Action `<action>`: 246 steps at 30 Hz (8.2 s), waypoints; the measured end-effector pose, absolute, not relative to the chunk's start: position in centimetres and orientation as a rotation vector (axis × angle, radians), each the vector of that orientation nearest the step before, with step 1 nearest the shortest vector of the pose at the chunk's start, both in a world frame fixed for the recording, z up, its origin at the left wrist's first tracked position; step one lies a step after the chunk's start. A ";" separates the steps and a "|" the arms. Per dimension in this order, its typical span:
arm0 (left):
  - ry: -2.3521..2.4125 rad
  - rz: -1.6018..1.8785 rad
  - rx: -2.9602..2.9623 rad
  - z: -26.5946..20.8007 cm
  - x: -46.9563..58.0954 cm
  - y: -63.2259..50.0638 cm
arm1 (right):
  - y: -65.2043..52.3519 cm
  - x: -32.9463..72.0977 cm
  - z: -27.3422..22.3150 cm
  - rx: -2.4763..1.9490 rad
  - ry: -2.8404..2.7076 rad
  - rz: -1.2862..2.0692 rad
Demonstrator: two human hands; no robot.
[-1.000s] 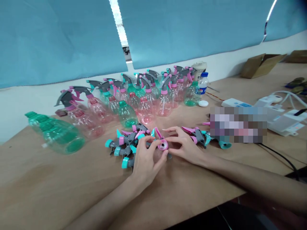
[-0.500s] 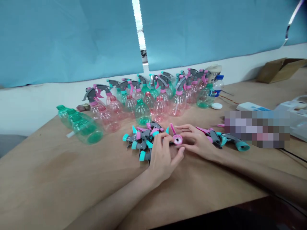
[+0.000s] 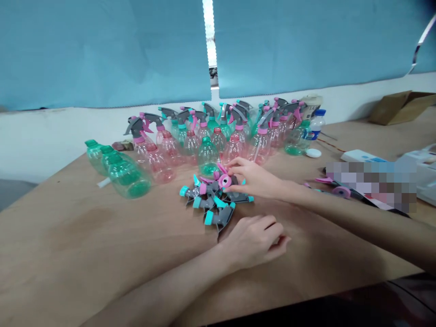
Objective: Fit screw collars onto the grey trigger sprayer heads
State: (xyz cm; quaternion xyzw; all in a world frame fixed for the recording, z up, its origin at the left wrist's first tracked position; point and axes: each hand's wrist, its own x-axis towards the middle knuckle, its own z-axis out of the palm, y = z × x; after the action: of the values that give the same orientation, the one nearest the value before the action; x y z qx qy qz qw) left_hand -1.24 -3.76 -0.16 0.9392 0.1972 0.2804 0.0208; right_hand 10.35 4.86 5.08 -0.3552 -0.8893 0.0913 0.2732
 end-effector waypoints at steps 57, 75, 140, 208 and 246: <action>1.044 0.811 2.204 0.6 0.7 -0.8 | 0.0 18.7 -0.1 -1.038 -1.886 0.689; 1.166 0.850 2.726 0.6 0.6 -0.9 | 0.3 19.1 -0.9 -1.023 -1.962 0.618; 1.043 1.028 2.162 1.1 0.5 -0.8 | 0.5 19.1 -0.5 -0.970 -2.032 0.620; 1.200 0.930 2.124 0.6 0.5 -0.3 | 0.6 19.4 -0.7 -0.943 -2.057 0.622; 1.125 0.887 2.087 0.7 0.6 -0.1 | 0.5 19.3 -0.7 -0.925 -2.053 0.630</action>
State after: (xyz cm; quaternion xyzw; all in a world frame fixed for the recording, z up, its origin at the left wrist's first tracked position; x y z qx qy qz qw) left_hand 0.61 -0.11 0.74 0.7862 0.4239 0.3343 0.3005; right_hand 19.35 0.53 -0.69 -0.3639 -0.8082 0.2480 0.3909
